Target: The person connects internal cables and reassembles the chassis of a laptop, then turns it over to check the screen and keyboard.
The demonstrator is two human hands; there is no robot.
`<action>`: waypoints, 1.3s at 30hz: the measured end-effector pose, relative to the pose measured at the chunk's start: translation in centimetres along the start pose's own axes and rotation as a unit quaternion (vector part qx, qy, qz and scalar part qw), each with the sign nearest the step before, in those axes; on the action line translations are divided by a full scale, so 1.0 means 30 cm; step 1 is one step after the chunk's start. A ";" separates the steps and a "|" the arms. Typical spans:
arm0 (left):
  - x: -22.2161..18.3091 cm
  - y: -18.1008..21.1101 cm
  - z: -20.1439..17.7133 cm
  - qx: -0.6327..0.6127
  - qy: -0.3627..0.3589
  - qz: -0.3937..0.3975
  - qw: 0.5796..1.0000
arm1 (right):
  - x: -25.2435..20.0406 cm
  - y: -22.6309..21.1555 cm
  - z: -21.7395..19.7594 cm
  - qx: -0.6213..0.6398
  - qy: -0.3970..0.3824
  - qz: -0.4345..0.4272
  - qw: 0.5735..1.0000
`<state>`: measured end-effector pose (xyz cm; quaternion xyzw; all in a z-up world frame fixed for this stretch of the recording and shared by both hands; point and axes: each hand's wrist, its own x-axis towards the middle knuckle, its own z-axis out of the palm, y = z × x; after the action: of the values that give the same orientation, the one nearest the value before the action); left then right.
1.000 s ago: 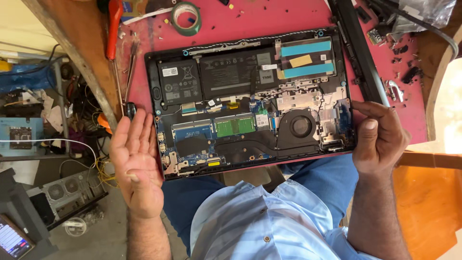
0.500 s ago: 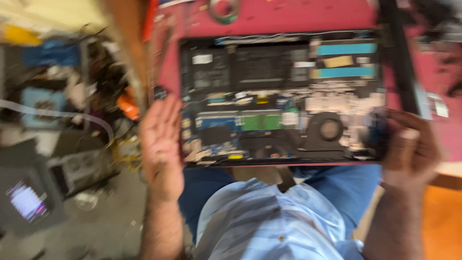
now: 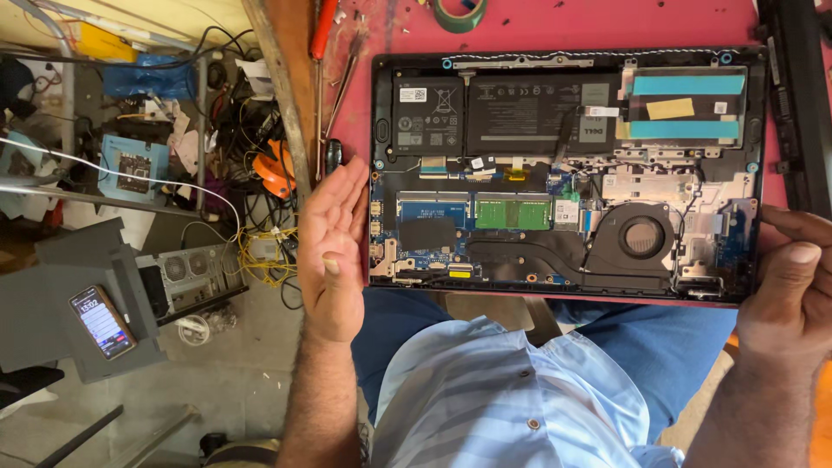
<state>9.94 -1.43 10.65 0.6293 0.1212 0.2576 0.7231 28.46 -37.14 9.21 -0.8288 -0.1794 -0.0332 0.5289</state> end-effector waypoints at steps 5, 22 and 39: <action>0.009 0.016 -0.004 0.064 -0.039 0.037 0.996 | -0.001 0.010 0.001 0.025 0.009 0.008 1.000; 0.021 0.065 0.055 0.378 -0.139 0.084 0.911 | -0.041 0.151 -0.045 -0.022 0.007 -0.075 0.997; 0.021 0.068 0.061 0.376 -0.124 0.079 0.915 | 0.001 -0.006 -0.015 -0.121 0.043 -0.049 0.991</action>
<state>10.92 -2.49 13.04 0.8894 0.0684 0.1692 0.4192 28.50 -37.45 9.58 -0.8745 -0.1916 -0.1165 0.4300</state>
